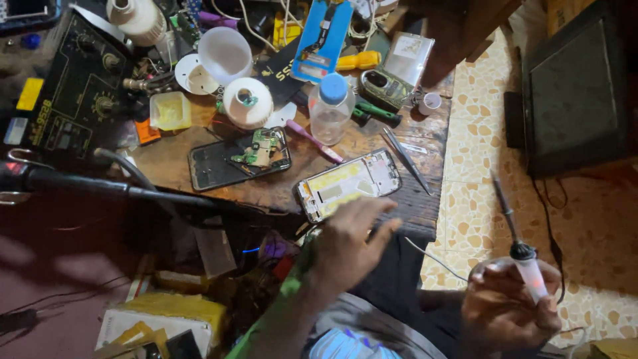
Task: Repairing a mobile phone using a soldering iron and cleaning tools
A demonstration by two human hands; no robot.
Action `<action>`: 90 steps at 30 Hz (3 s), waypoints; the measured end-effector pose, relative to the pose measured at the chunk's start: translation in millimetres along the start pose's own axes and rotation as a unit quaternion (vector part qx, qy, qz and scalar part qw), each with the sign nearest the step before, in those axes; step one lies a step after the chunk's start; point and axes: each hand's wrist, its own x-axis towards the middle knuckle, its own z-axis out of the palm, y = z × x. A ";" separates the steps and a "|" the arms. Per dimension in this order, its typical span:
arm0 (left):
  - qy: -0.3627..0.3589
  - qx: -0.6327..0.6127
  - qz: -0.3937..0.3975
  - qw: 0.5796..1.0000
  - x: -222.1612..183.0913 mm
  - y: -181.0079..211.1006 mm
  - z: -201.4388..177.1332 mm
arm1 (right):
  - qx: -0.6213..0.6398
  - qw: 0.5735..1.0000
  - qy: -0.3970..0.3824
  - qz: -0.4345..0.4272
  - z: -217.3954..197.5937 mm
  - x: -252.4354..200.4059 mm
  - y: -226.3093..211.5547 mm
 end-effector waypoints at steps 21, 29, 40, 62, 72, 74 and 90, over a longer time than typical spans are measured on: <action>0.069 0.163 -0.082 0.981 12.0 -43.4 -44.1 | -0.034 0.981 -0.141 0.131 -40.7 13.8 69.9; 0.019 0.178 -0.119 0.977 29.7 -61.0 -27.7 | -0.183 0.963 -0.194 0.048 12.5 24.2 64.8; -0.009 0.113 -0.115 0.987 37.6 -73.9 -27.4 | -0.205 0.960 -0.174 0.077 6.5 33.6 72.2; 0.012 0.135 -0.122 0.983 42.2 -71.1 -18.9 | -0.261 0.941 -0.199 0.077 -4.3 34.7 74.9; 0.004 0.134 -0.136 0.982 41.7 -69.2 -19.7 | -0.256 0.941 -0.213 0.061 2.3 35.5 75.8; 0.007 0.132 -0.134 0.982 41.4 -69.9 -18.8 | -0.248 0.945 -0.203 0.062 -0.4 34.8 77.4; 0.002 0.132 -0.133 0.982 43.1 -67.6 -19.1 | -0.205 0.959 -0.177 0.080 -6.5 33.6 79.2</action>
